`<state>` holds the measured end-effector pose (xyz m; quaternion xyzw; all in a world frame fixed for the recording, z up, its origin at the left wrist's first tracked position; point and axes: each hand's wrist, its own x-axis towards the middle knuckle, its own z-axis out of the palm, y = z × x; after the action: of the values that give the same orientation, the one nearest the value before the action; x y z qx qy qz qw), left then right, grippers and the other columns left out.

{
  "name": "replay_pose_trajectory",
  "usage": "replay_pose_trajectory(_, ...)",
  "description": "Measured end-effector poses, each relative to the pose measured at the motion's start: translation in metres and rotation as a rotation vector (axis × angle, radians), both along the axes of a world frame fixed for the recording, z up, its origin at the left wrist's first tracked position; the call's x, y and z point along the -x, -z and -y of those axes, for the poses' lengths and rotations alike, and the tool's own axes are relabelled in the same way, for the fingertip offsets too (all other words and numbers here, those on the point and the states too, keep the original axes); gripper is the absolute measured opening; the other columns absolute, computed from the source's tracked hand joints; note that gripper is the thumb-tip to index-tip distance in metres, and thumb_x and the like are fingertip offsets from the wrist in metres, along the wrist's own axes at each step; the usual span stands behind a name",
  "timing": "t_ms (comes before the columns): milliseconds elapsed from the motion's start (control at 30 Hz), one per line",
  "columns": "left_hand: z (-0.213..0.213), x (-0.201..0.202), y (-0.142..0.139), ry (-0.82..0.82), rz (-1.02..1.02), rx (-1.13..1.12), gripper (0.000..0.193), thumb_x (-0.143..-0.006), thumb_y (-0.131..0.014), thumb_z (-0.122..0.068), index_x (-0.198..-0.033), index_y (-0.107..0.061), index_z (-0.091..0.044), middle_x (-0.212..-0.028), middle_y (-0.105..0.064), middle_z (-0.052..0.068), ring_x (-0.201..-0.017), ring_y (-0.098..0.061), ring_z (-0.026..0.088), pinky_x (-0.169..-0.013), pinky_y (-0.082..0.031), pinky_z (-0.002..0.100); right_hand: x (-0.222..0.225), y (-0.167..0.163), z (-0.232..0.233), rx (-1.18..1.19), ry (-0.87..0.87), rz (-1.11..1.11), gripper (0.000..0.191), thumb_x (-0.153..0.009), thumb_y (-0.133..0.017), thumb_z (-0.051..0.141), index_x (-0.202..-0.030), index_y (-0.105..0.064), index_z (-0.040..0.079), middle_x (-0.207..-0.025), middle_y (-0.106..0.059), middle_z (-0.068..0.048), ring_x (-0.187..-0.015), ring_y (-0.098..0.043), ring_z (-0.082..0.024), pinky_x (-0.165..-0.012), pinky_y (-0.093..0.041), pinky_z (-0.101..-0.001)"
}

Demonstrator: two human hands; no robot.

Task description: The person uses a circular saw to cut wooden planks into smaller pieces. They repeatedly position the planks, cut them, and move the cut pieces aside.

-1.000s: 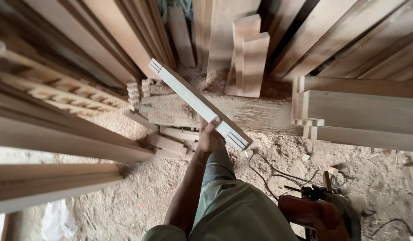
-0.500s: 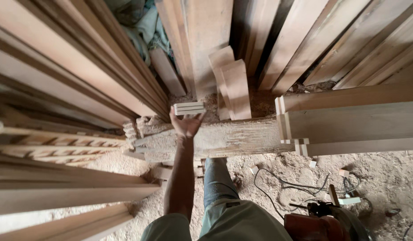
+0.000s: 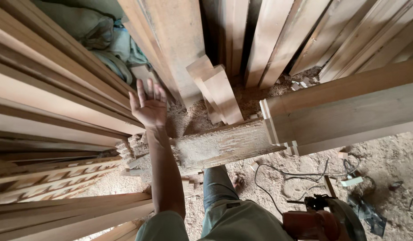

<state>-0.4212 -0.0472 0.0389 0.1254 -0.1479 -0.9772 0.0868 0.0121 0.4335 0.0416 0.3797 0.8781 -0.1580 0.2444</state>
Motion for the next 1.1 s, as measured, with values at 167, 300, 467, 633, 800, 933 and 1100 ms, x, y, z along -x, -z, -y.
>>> replay_pose_trajectory(167, -0.063, -0.028, 0.036, 0.227, 0.042, 0.386, 0.018, -0.102, -0.068, -0.027, -0.1, -0.065, -0.009, -0.096, -0.071, 0.01, -0.078, -0.064, 0.017, -0.068, -0.057, 0.031, -0.001, -0.002, -0.007, -0.006, 0.033, -0.013, 0.064, -0.079, -0.072, 0.041, -0.141, -0.058, 0.031, -0.107, -0.075, -0.02, -0.1, -0.072, -0.04, -0.092, -0.056, -0.0495)
replay_pose_trajectory(300, -0.113, -0.027, 0.079, 0.713, 0.545, 0.68, 0.009, -0.097, -0.067, -0.013, -0.103, -0.068, -0.006, -0.087, -0.07, 0.009, -0.069, -0.063, 0.017, -0.061, -0.056, 0.027, 0.008, 0.001, -0.004, -0.006, 0.039, -0.005, 0.064, -0.079, -0.072, 0.042, -0.141, -0.059, 0.031, -0.107, -0.075, -0.02, -0.101, -0.072, -0.04, -0.092, -0.056, -0.0494)
replay_pose_trajectory(467, -0.123, 0.01, 0.112, 0.775, 0.545, 0.887, 0.03, -0.098, -0.063, -0.017, -0.125, -0.067, -0.004, -0.089, -0.07, 0.014, -0.071, -0.064, 0.019, -0.059, -0.052, 0.032, 0.046, 0.007, -0.004, -0.001, 0.021, 0.023, 0.064, -0.08, -0.072, 0.042, -0.141, -0.059, 0.03, -0.108, -0.075, -0.02, -0.102, -0.072, -0.04, -0.093, -0.056, -0.0493)
replay_pose_trajectory(633, -0.115, 0.091, 0.113, 0.331, 0.306, 1.259, 0.122, -0.073, -0.086, -0.037, -0.165, -0.011, -0.009, -0.156, -0.032, 0.025, -0.127, -0.053, 0.038, -0.096, -0.054, 0.052, 0.095, 0.017, -0.002, 0.01, 0.0, 0.072, 0.063, -0.08, -0.072, 0.043, -0.141, -0.06, 0.03, -0.109, -0.075, -0.02, -0.103, -0.072, -0.04, -0.093, -0.056, -0.0492)
replay_pose_trajectory(800, -0.114, 0.168, 0.099, 0.395, 0.208, 1.972, 0.132, -0.056, -0.101, -0.047, -0.159, -0.023, -0.02, -0.164, -0.014, 0.024, -0.147, -0.026, 0.047, -0.109, -0.038, 0.066, 0.12, 0.023, 0.001, 0.03, -0.005, 0.124, 0.063, -0.08, -0.072, 0.043, -0.14, -0.06, 0.029, -0.11, -0.075, -0.02, -0.104, -0.071, -0.04, -0.094, -0.055, -0.0491)
replay_pose_trajectory(933, -0.125, 0.197, 0.101, 0.833, 0.257, 2.248, 0.127, -0.066, -0.089, -0.067, -0.167, -0.026, -0.023, -0.15, -0.039, 0.019, -0.133, -0.046, 0.041, -0.121, -0.044, 0.057, 0.127, 0.026, 0.0, 0.038, 0.002, 0.141, 0.063, -0.08, -0.072, 0.044, -0.14, -0.06, 0.029, -0.11, -0.075, -0.02, -0.105, -0.071, -0.04, -0.094, -0.055, -0.049)
replay_pose_trajectory(1100, -0.181, 0.195, 0.114, 0.943, 0.135, 2.324, 0.12, -0.07, -0.089, -0.055, -0.161, -0.02, -0.019, -0.157, -0.028, 0.022, -0.136, -0.03, 0.047, -0.102, -0.05, 0.059, 0.131, 0.027, -0.001, 0.051, 0.012, 0.126, 0.062, -0.081, -0.072, 0.045, -0.14, -0.061, 0.028, -0.111, -0.075, -0.02, -0.106, -0.071, -0.04, -0.095, -0.055, -0.0489)
